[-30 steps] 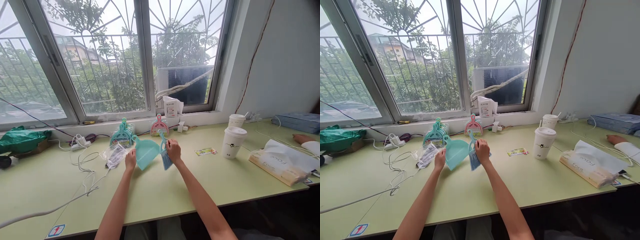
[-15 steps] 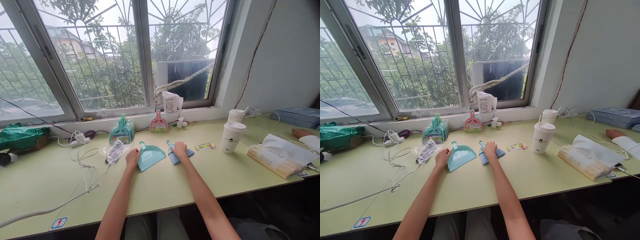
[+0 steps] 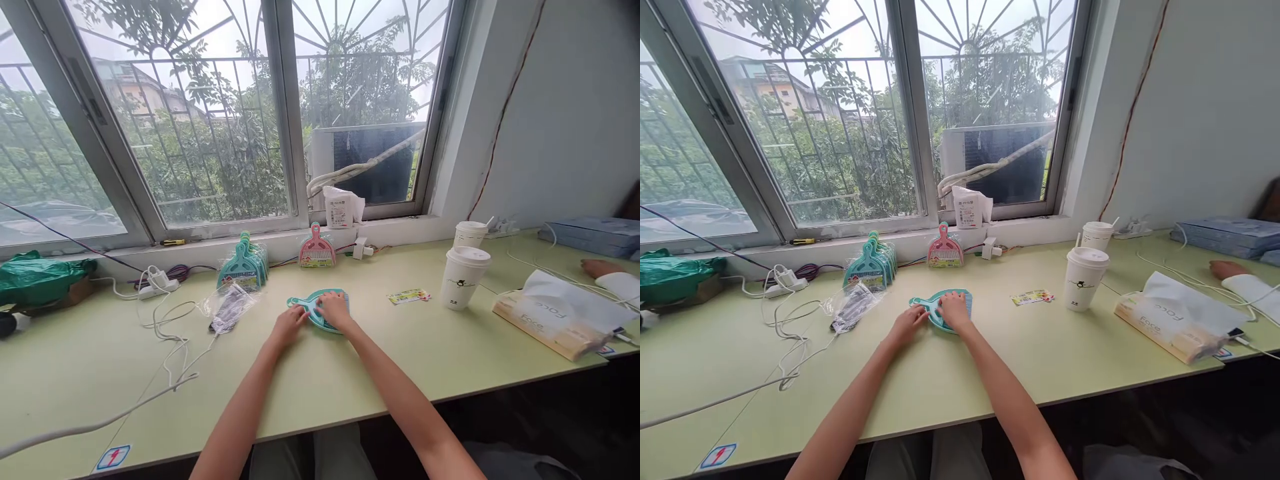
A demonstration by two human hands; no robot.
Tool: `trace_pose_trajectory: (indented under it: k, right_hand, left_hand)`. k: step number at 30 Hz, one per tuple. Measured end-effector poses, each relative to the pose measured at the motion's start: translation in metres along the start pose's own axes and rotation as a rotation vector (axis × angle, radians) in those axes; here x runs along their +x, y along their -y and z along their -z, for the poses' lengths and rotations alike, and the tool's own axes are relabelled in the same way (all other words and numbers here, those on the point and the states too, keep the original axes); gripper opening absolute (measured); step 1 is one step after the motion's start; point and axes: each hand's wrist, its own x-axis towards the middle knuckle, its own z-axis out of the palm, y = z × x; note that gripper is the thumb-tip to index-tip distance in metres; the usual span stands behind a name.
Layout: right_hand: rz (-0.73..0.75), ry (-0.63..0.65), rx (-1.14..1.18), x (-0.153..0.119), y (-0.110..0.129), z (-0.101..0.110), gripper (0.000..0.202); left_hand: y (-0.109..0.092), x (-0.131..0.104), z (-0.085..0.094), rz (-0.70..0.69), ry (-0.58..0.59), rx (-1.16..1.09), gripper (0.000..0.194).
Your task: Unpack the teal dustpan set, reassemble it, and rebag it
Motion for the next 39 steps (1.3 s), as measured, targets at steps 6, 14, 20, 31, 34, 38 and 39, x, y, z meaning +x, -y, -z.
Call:
trace_pose_trajectory:
  k: [6,14,20,31,34,38,39]
  right_hand:
    - [0.02,0.039,0.096,0.0,0.003,0.003,0.011]
    - [-0.008,0.067,0.182,0.0,0.011,0.006,0.01]
    - [-0.011,0.05,0.177,0.0,0.023,0.001,0.012]
    - [0.036,0.129,0.131,0.004,0.019,0.002,0.012]
    - [-0.029,0.123,0.156,0.005,0.015,0.001,0.014]
    - [-0.031,0.216,0.217,0.01,0.0,0.007,0.017]
    - [-0.052,0.198,0.243,0.011,-0.002,0.009,0.016]
  left_hand:
    - [-0.006,-0.002,0.006,-0.233,-0.282,0.139,0.014]
    - [0.02,-0.002,-0.003,-0.279,-0.23,0.263,0.035]
    - [0.011,0.0,-0.001,-0.196,-0.103,0.28,0.031]
    - [0.013,0.002,-0.003,-0.206,-0.056,0.205,0.034]
    - [0.013,0.0,-0.004,-0.166,-0.227,0.143,0.039]
    - [0.0,0.003,-0.01,0.078,-0.531,-0.127,0.064]
    - [-0.006,0.006,-0.013,0.152,-0.558,-0.267,0.068]
